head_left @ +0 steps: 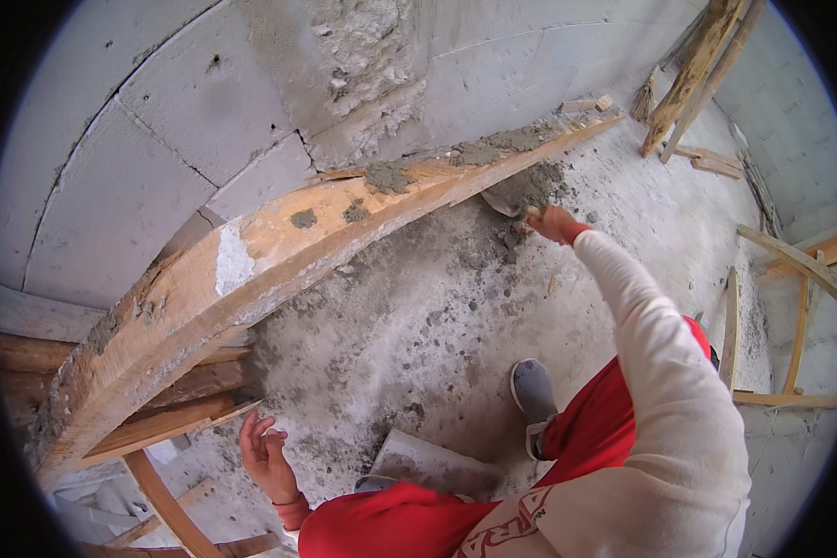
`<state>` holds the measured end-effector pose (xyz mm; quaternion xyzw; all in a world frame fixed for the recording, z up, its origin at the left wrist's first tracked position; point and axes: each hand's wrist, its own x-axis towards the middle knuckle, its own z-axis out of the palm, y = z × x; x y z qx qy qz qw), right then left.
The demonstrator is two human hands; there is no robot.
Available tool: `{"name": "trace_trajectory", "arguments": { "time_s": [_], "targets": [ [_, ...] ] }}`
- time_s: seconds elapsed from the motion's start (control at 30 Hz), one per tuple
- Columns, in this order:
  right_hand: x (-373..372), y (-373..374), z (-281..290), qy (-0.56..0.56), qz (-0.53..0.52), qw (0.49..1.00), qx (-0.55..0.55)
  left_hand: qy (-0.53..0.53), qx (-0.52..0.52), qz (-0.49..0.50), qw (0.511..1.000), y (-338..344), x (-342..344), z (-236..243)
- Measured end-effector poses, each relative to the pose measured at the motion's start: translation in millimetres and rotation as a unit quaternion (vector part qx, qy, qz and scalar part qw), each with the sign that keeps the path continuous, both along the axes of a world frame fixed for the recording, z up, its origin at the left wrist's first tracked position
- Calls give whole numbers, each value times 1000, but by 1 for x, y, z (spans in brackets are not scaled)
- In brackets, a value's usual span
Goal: The person applies mortar to the joints of a concrete block wall using a trowel. They then use a bamboo pole to hoist a bucket of mortar from a lower level to the workspace.
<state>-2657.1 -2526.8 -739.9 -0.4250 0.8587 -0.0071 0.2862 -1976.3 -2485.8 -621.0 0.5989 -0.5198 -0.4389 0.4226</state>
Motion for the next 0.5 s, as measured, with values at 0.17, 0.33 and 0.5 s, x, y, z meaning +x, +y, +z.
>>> {"name": "trace_trajectory", "arguments": {
  "time_s": [0.17,0.33,0.5],
  "targets": [
    [25,-12,29,42,270,962,-33,-31,11,-13,999,2,-3,17],
    [98,-6,3,60,358,931,-42,-51,23,-89,994,-31,-36,67],
    [26,-37,-27,64,179,978,-88,-182,55,-209,959,-51,-55,136]
  ]
}}
